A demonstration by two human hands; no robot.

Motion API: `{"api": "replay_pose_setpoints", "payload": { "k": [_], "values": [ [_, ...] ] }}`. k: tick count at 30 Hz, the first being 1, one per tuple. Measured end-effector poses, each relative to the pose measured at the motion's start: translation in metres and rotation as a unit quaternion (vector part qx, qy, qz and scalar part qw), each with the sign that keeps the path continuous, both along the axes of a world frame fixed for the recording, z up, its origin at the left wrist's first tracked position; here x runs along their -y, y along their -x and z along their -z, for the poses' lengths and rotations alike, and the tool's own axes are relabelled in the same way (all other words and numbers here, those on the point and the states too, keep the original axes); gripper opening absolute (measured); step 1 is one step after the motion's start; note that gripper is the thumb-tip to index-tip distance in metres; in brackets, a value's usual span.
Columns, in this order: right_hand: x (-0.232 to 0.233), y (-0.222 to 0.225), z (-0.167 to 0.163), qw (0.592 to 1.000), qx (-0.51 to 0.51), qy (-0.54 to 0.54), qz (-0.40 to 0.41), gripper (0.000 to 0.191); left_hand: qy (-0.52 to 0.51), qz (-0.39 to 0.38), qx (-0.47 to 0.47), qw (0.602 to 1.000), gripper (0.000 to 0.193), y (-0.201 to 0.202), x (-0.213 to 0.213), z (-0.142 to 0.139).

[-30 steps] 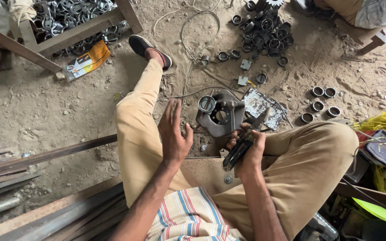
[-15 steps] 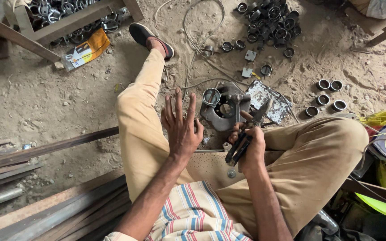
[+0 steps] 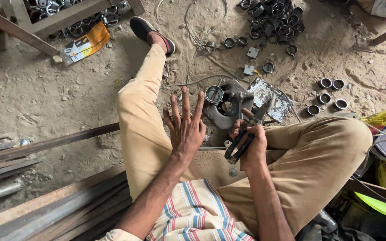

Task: The person sits on the ground in a workshop and uses a hammer to strike a metal ring held in a vise. They then use a welding torch to heat the metal ring, creating bright sparks, and continue to hammer and adjust the piece throughout the process.

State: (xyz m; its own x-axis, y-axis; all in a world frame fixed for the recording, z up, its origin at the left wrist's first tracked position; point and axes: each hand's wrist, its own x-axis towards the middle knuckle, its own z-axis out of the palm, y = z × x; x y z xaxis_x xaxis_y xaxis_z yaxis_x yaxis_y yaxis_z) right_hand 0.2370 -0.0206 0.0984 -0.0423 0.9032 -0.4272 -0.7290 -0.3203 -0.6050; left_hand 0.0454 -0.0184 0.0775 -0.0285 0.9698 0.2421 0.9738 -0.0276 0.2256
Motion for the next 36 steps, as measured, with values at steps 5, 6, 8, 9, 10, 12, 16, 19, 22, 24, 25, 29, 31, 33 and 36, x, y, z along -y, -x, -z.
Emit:
{"api": "replay_pose_setpoints", "payload": {
  "k": [5,6,8,9,10,12,16,19,22,24,25,29,31,33,36],
  "values": [
    [0.0,0.0,-0.002,1.0,0.004,0.008,0.002,0.064,0.004,-0.008,-0.005,1.0,0.108,0.001,-0.001,0.003],
    [0.0,0.0,-0.003,1.0,0.005,0.008,0.003,0.065,0.011,-0.008,-0.002,1.0,0.11,0.002,-0.002,0.004],
    [0.001,0.002,-0.004,1.0,0.015,0.01,0.003,0.065,0.024,-0.009,0.004,1.0,0.113,0.003,-0.003,0.006],
    [0.001,0.002,-0.005,1.0,0.024,0.012,0.001,0.065,0.024,-0.009,0.008,1.0,0.113,0.004,-0.004,0.006],
    [0.001,0.002,-0.006,0.999,0.032,0.015,-0.001,0.065,0.023,-0.01,0.011,1.0,0.114,0.005,-0.004,0.007],
    [0.001,0.002,-0.007,0.999,0.032,0.006,-0.003,0.066,0.017,-0.011,0.014,1.0,0.114,0.007,-0.004,0.006],
    [0.001,0.002,-0.005,0.999,0.044,0.006,-0.007,0.067,0.016,-0.016,0.017,1.0,0.113,0.007,-0.003,0.004],
    [0.001,0.002,-0.001,0.999,0.045,0.008,-0.001,0.064,0.003,-0.015,0.036,0.999,0.103,0.006,-0.003,0.002],
    [0.003,0.005,0.003,0.99,0.136,-0.03,0.01,0.057,-0.04,0.044,0.168,0.984,0.077,0.006,-0.001,0.002],
    [0.005,0.006,0.004,0.96,0.272,-0.047,-0.039,0.056,0.033,0.092,0.328,0.94,0.06,0.003,0.004,0.003],
    [0.007,0.007,0.004,0.938,0.337,-0.055,-0.064,0.057,0.122,0.111,0.419,0.893,0.055,0.002,0.006,0.004],
    [0.015,0.019,0.002,0.905,0.372,-0.136,-0.156,0.058,0.215,0.189,0.632,0.72,0.052,-0.008,0.024,0.003],
    [0.018,0.024,-0.002,0.922,0.318,-0.13,-0.18,0.064,0.244,0.136,0.643,0.713,0.052,-0.007,0.027,0.001],
    [0.019,0.027,-0.008,0.92,0.315,-0.121,-0.199,0.064,0.261,0.092,0.644,0.713,0.055,-0.004,0.029,-0.002],
    [0.017,0.027,-0.015,0.879,0.375,-0.192,-0.225,0.063,0.223,0.079,0.612,0.755,0.062,0.001,0.029,-0.004]
  ]
}}
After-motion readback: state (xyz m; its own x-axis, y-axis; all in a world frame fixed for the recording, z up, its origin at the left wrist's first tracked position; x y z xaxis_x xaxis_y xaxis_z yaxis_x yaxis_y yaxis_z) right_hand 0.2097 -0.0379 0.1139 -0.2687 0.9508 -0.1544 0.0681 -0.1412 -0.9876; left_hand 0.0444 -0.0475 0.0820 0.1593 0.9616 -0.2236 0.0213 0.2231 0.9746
